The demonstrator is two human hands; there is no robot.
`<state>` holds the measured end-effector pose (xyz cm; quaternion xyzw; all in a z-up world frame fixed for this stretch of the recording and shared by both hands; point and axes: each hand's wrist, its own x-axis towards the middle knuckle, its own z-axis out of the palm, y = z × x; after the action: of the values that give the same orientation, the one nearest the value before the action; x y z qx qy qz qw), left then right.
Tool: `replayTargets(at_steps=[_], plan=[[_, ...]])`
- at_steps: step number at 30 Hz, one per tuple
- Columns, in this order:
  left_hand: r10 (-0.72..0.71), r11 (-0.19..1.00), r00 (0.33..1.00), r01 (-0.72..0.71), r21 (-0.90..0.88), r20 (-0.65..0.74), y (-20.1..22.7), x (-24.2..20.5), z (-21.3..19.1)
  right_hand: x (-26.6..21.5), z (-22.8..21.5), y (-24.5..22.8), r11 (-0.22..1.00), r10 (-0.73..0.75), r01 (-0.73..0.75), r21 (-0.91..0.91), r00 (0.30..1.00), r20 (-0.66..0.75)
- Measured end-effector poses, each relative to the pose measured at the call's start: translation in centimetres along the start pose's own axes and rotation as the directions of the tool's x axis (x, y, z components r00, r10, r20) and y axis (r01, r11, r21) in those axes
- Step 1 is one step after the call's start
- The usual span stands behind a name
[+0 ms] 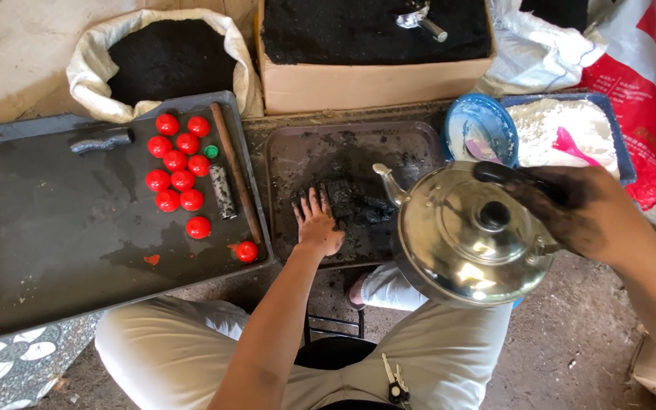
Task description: Kneading and shaping a black charcoal-based dough on a metal tray using hands and a small scraping tool.
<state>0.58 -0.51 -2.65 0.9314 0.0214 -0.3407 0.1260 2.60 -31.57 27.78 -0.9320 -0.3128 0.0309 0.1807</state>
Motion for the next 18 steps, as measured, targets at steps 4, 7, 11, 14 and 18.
replayTargets(at_steps=[4,7,11,14,18], plan=[[-0.022,0.996,1.0,0.021,-0.092,-0.01,0.5,-0.6,-0.7,-5.0,-0.7,3.6,0.819,0.517,-0.461,0.34,0.851,-0.09],[-0.037,0.994,0.999,0.035,-0.106,-0.019,0.7,-0.2,-0.3,-10.2,-1.2,9.2,0.675,0.698,-0.569,0.47,0.699,-0.155],[-0.064,0.997,0.984,0.054,-0.062,-0.167,-1.1,5.9,6.1,-14.0,-2.6,10.3,0.607,0.767,-0.615,0.504,0.618,-0.17],[-0.062,0.998,0.965,0.059,-0.023,-0.255,-2.1,7.8,7.8,-17.9,-4.0,11.1,0.524,0.836,-0.652,0.548,0.516,-0.185],[-0.079,0.994,0.941,0.048,-0.1,-0.329,-3.4,10.1,10.0,-23.2,-6.2,11.4,0.402,0.912,-0.687,0.606,0.36,-0.197]])
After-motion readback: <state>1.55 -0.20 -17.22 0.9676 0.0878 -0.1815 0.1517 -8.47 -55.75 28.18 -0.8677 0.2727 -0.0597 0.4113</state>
